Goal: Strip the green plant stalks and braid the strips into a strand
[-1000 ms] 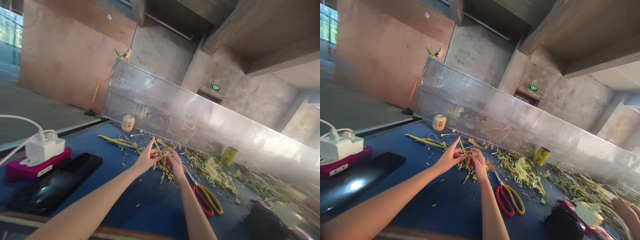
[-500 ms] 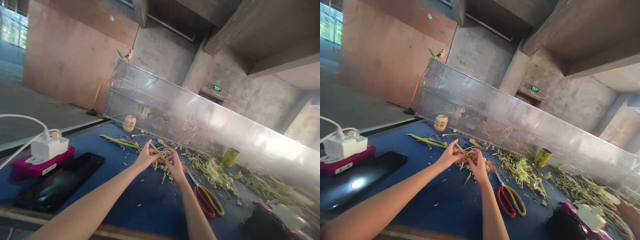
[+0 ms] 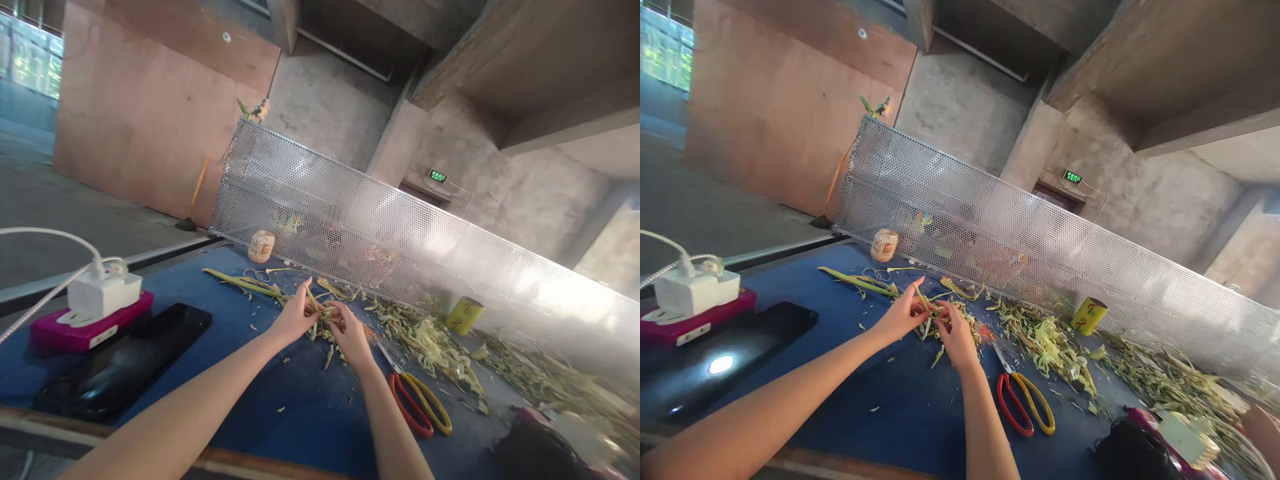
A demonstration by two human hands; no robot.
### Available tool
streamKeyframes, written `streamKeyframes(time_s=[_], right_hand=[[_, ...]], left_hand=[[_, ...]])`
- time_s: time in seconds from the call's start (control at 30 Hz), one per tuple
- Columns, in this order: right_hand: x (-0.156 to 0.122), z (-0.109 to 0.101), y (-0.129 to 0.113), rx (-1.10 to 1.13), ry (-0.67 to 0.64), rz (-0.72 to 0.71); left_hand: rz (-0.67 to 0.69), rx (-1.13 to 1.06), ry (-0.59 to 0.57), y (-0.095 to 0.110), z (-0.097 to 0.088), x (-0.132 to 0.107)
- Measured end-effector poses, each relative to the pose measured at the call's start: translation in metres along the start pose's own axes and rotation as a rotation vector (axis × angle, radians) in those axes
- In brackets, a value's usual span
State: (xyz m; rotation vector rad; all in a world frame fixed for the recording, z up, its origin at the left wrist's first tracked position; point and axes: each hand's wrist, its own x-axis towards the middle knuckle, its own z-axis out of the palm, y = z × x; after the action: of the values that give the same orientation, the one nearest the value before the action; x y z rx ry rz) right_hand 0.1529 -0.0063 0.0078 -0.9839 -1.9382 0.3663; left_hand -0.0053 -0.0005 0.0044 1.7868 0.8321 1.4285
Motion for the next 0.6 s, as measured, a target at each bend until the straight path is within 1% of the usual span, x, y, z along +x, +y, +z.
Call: streamKeyframes(time_s=[0.07, 0.13, 0.3, 0.4, 0.47, 0.53, 0.6], right_hand=[[0.0002, -0.0015, -0.0027, -0.033, 0.017, -0.023], [0.0006, -0.003, -0.0049, -0.049, 0.029, -0.038], [0.0023, -0.006, -0.0042, -0.083, 0.103, -0.037], [0.0035, -0.0065, -0.0008, -0.074, 0.153, 0.026], [0.0042, -0.0062, 0.0011, -0.01, 0.131, 0.085], [0.0047, -0.0057, 0.0016, 0.059, 0.064, 0.125], [0.0048, -0.0051, 0.0013, 0.108, 0.028, 0.15]], left_hand=[[0.04, 0.109, -0.054, 0.0026, 0.0, -0.0025], [0.048, 0.16, -0.089, 0.0042, 0.0005, -0.0042], [0.062, 0.125, -0.113, 0.0053, 0.001, -0.0045], [0.057, 0.112, -0.133, 0.0063, -0.0002, -0.0045], [0.066, 0.117, -0.144, 0.0067, -0.0009, -0.0047], [0.082, 0.129, -0.144, 0.0067, -0.0011, -0.005], [0.089, 0.141, -0.151, 0.0064, -0.001, -0.0054]])
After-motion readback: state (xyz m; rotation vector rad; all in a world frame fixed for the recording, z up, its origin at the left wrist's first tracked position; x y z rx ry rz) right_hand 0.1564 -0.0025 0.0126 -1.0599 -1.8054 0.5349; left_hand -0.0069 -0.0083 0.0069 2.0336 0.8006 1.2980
